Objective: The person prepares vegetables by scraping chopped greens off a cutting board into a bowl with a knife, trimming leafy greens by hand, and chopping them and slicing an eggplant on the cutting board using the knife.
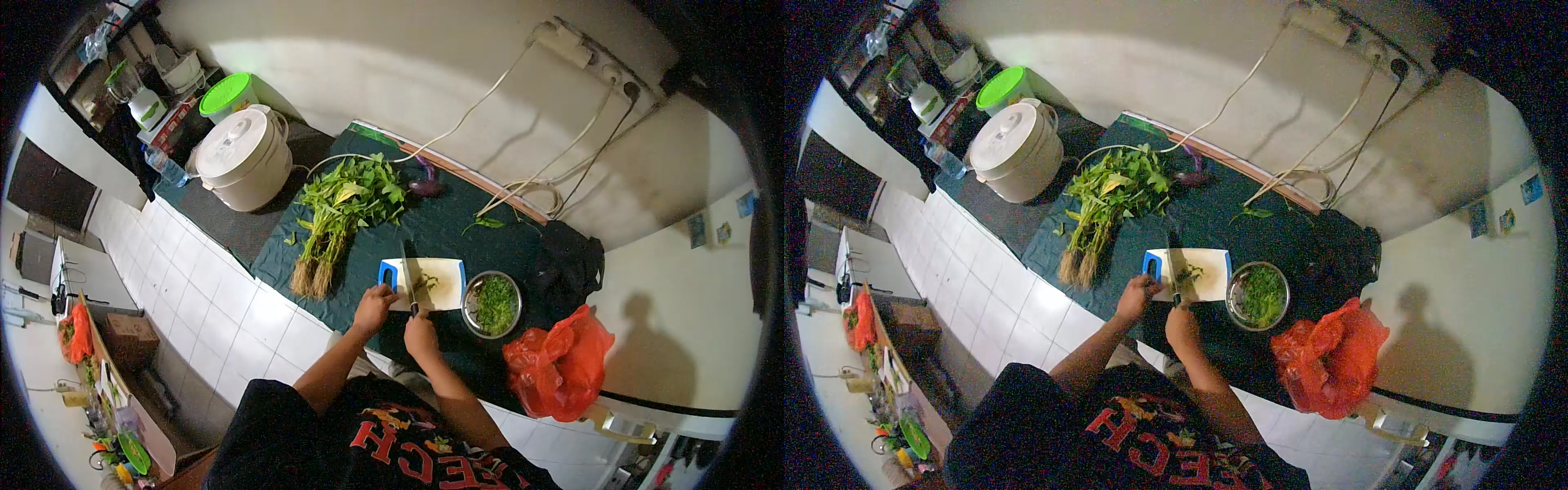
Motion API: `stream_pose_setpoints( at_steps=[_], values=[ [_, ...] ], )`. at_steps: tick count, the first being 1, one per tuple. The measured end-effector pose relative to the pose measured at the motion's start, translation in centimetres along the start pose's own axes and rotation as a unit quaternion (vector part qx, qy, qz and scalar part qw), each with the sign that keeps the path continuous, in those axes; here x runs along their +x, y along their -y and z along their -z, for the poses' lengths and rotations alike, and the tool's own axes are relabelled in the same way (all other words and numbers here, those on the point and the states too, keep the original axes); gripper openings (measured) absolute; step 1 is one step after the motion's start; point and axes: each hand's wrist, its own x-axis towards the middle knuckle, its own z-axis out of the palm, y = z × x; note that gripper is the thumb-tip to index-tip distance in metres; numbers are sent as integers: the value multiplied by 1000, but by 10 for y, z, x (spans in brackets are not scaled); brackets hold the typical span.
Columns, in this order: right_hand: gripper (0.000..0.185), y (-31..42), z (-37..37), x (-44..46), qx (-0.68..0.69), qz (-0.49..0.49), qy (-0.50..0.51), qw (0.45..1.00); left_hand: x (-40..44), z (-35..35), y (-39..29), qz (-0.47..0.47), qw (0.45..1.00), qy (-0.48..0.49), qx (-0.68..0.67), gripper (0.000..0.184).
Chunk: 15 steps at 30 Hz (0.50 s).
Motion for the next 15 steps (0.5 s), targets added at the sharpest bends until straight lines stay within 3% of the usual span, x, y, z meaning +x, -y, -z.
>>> stream_pose_setpoints(
  at_steps=[3, 5, 6, 8, 11, 15],
  values=[
    [39, 4, 5, -5, -23, -23, 4, 999, 7, 8, -9, 15, 999, -40, -15, 34],
    [34, 7, 12, 6, -29, 3, 0, 1000, 10, 27, -26, 145, 980, 12, -138, 31],
    [34, 7, 12, 7, -27, 3, -3, 1000, 10, 20, -19, 141, 980, 11, -137, 31],
    [32, 7, 7, 7, -37, 6, -33, 999, 6, -5, 8, 14, 999, -30, -37, 29],
    [32, -1, -10, -7, -24, -20, -4, 1000, 5, 7, -4, 20, 999, -41, -26, 25],
    [32, 2, 1, 1, -38, 19, -12, 999, 7, -1, 2, 49, 994, -49, -85, 24]
  ],
)
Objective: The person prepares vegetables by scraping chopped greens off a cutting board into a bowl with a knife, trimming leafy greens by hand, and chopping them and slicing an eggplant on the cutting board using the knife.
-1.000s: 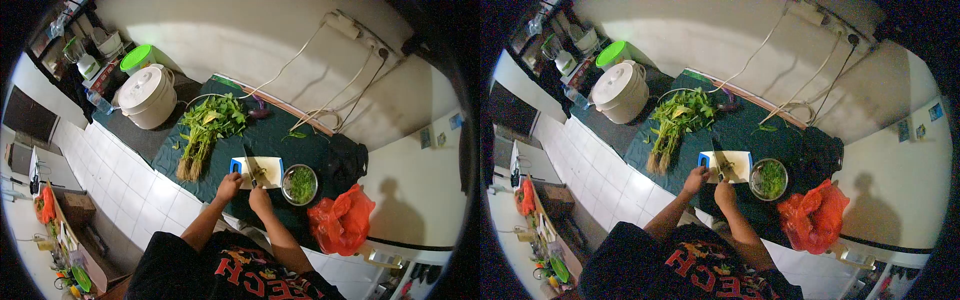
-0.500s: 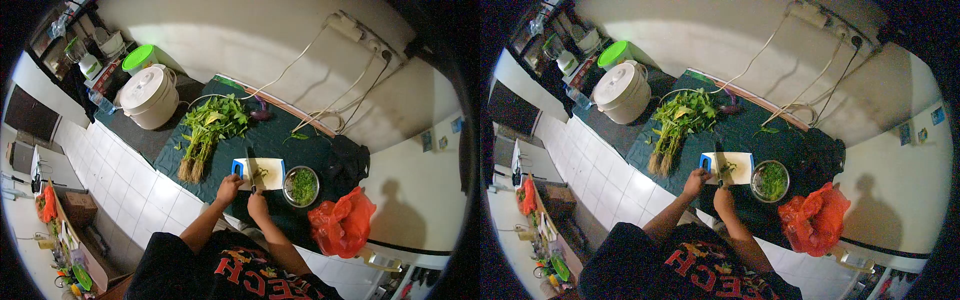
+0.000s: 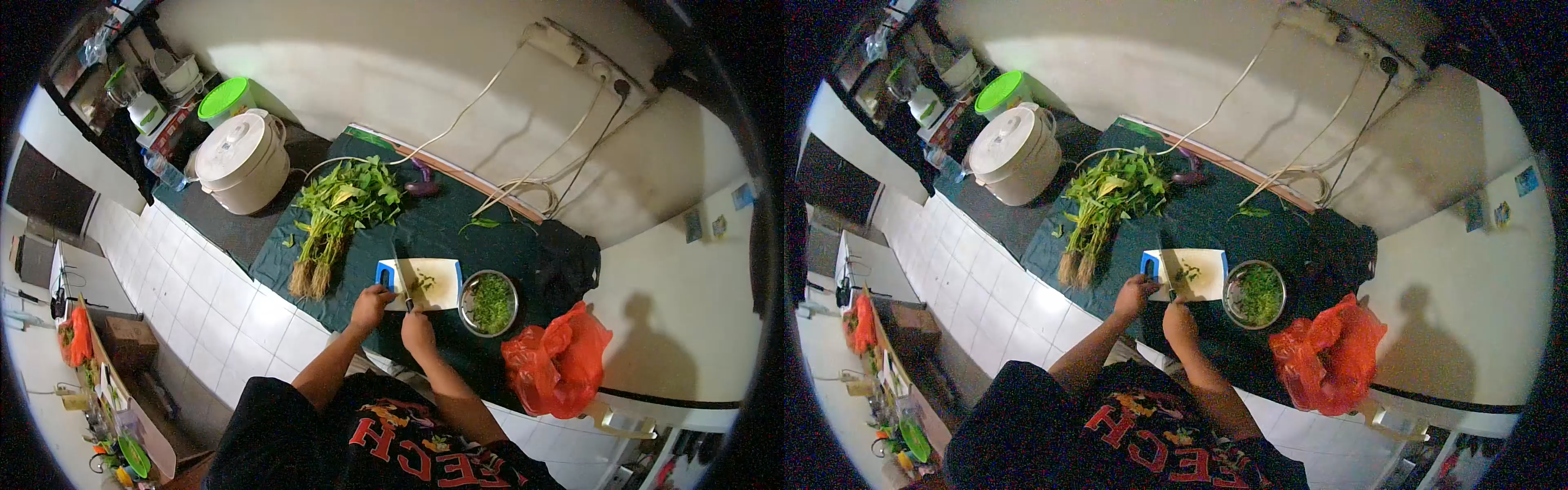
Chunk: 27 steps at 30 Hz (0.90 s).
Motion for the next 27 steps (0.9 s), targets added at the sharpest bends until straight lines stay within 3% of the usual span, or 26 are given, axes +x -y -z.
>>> stream_pose_setpoints(
  at_steps=[6, 12, 13, 18, 20, 23, 27],
  values=[
    [34, -4, -7, -15, -9, -12, -16, 1000, -4, 18, -22, 29, 999, 20, 12, 21],
    [36, -14, -4, -11, -19, 23, -28, 999, 3, 11, -12, -15, 999, 28, 37, 17],
    [43, -18, 2, -16, -18, 18, -10, 1000, 2, 9, -10, -9, 1000, 19, 15, 17],
    [44, -50, 15, -36, -16, -10, -32, 999, -7, 2, -34, 16, 1000, 0, -19, 17],
    [41, -61, 23, -38, 5, -6, -68, 998, -2, -9, -33, -37, 999, 5, -11, 16],
    [40, -59, 43, -41, 33, -9, -93, 995, 8, -5, -57, -49, 999, 6, 7, 18],
    [39, -58, 51, -46, 75, -1, -84, 994, 14, -20, -40, -73, 996, 29, 31, 23]
  ],
)
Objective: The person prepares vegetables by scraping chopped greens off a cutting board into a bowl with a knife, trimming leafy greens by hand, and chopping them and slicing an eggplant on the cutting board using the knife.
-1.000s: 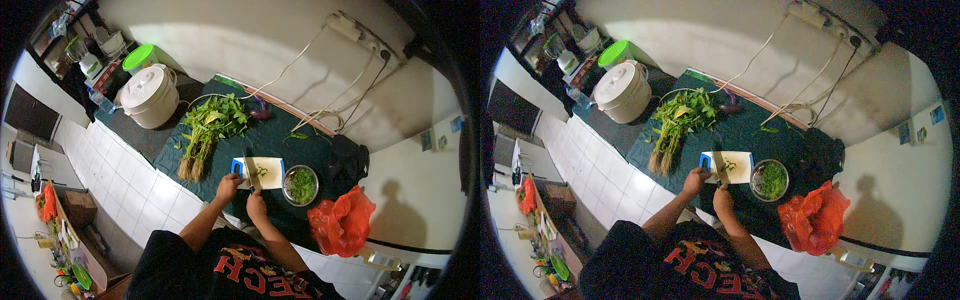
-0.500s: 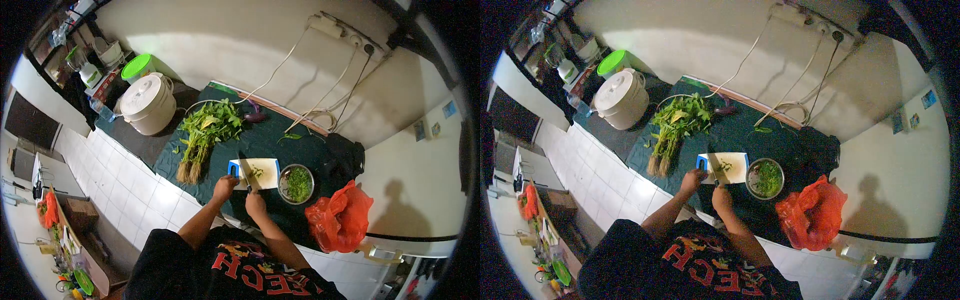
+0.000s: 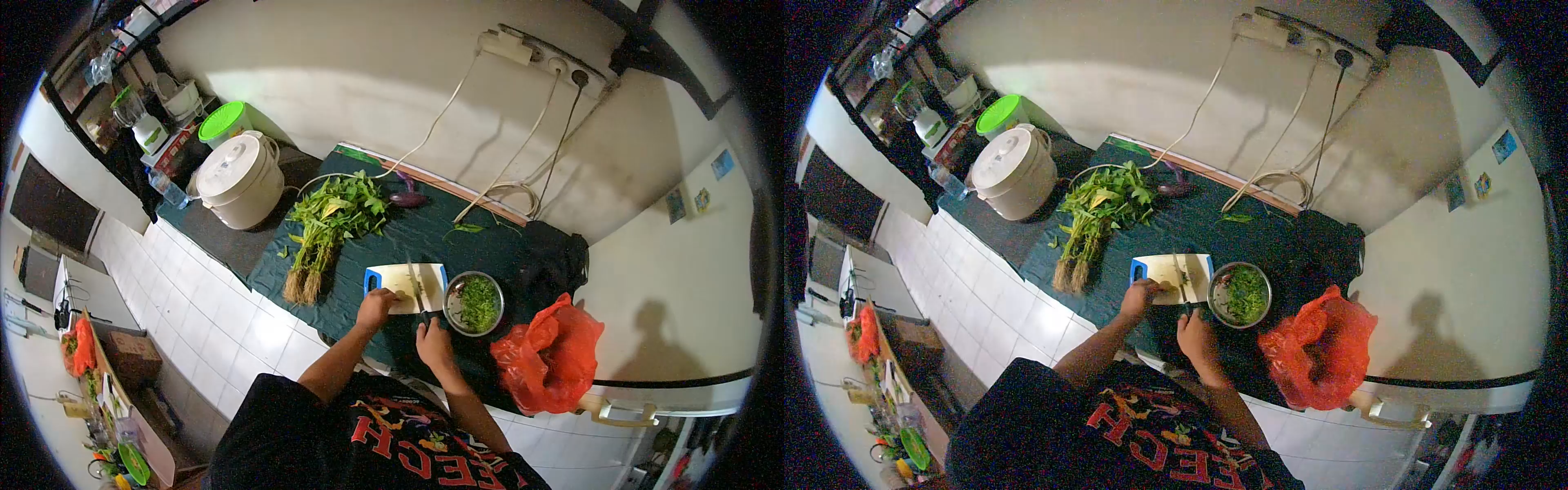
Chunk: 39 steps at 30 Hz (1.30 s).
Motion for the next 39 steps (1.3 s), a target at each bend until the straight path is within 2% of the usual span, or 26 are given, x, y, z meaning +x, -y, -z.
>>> stream_pose_setpoints(
  at_steps=[1, 3, 5, 8, 13, 18, 19, 20, 23, 25, 27, 28, 32, 35, 36, 37, 39],
  values=[
    [39, -1, 0, -2, -1, 0, 1, 1000, -2, -4, 3, -3, 1000, 7, 24, 26],
    [38, -1, -1, -3, 4, 66, 14, 998, -5, -8, 5, -5, 999, 11, 53, 30],
    [37, 2, -5, -1, 2, 66, 14, 998, -10, -9, 3, -30, 997, -43, 60, 32],
    [36, 4, -11, -4, -6, 60, 19, 998, -18, -4, -4, -5, 995, -50, 88, 35],
    [38, -1, -30, -18, -31, 19, 46, 998, -19, -2, -5, 13, 997, -44, 67, 32],
    [39, 13, -26, 16, 1, 47, 43, 998, -15, -4, -1, 24, 998, -29, 51, 28],
    [40, 21, -23, 24, 8, 59, 49, 997, -13, -3, 0, 57, 997, -21, 41, 26],
    [41, 29, -21, 28, 7, 9, 47, 999, -11, -2, 1, 89, 995, -14, 32, 24],
    [42, 23, -23, 16, 17, 22, 40, 999, -10, -2, 5, 74, 996, -41, 38, 18],
    [44, 9, -39, 4, 26, 22, 39, 999, -11, -3, 9, 96, 994, -38, 22, 16],
    [43, 12, -42, 5, -17, -43, 51, 998, -2, -2, 13, 115, 992, -43, 8, 14],
    [43, 17, -45, 11, 15, -20, 18, 1000, 2, -1, 14, 138, 990, -32, 0, 13],
    [43, 33, -32, 35, -24, 10, 24, 999, 4, 6, 19, 194, 979, 21, -56, 13],
    [42, 36, -35, 11, -37, -23, 23, 999, 0, 5, 17, 180, 983, -10, -47, 13],
    [41, 20, -60, 2, -20, -31, -9, 999, -1, 4, 15, 180, 982, -11, -52, 13],
    [44, 16, -65, -3, -41, -67, 15, 997, -2, 4, 12, 181, 983, -23, -35, 13],
    [42, 15, -75, 3, -23, -46, -5, 999, 0, 4, 8, 183, 982, -37, -18, 14]
  ],
)
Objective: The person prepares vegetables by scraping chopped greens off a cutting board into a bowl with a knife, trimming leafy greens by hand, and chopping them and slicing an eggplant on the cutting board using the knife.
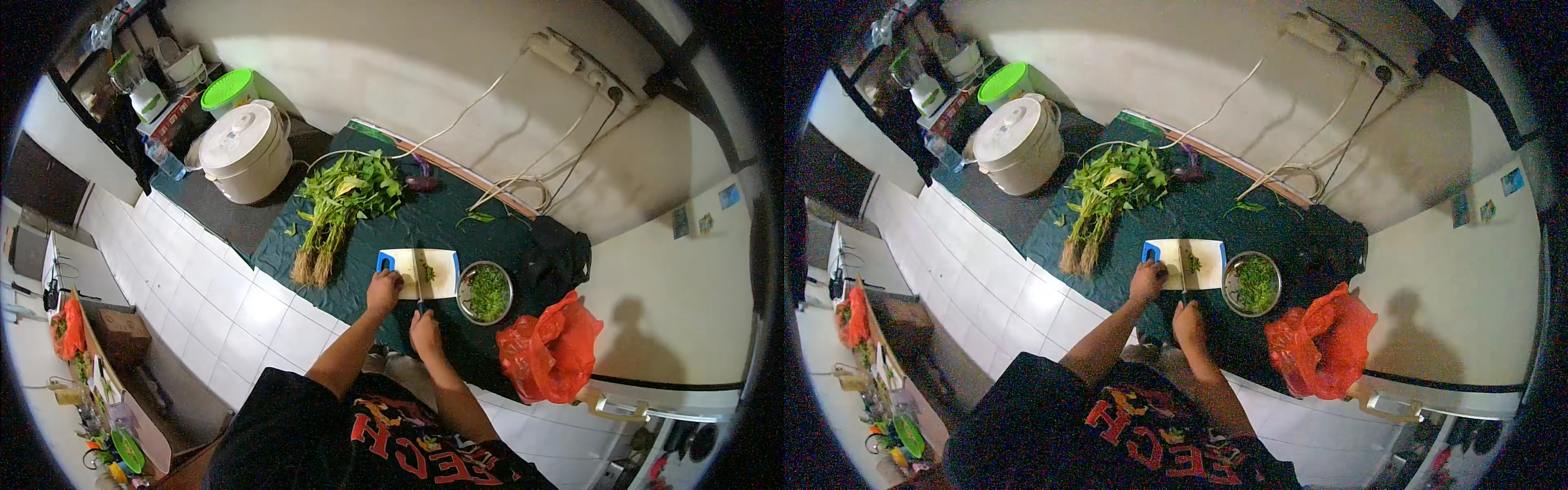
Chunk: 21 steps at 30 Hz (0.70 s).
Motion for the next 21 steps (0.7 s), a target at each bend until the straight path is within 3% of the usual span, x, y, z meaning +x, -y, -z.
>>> stream_pose_setpoints(
  at_steps=[5, 8, 10, 13, 16, 20, 21],
  values=[
    [40, 36, 35, 9, 11, 0, 13, 1000, -3, 4, -10, 73, 997, -8, 23, 13],
    [41, 14, 4, -7, 38, -13, -13, 999, -4, 5, -10, 72, 997, 7, 26, 15],
    [41, 15, 0, -10, -13, -68, -5, 998, -5, 2, -8, 70, 997, 10, 29, 16],
    [40, 31, 18, 11, 21, 9, 3, 1000, -1, -12, 10, 44, 998, 3, 39, 16],
    [38, 42, 32, 8, 25, 3, 9, 1000, 0, -14, 13, 23, 999, -6, 43, 17],
    [39, 6, -9, -13, 4, -60, 0, 998, 0, -4, 1, 28, 999, 8, 42, 18],
    [39, 6, -10, -9, 9, -27, -17, 999, 2, -5, 3, 28, 999, 8, 41, 18]
  ],
)
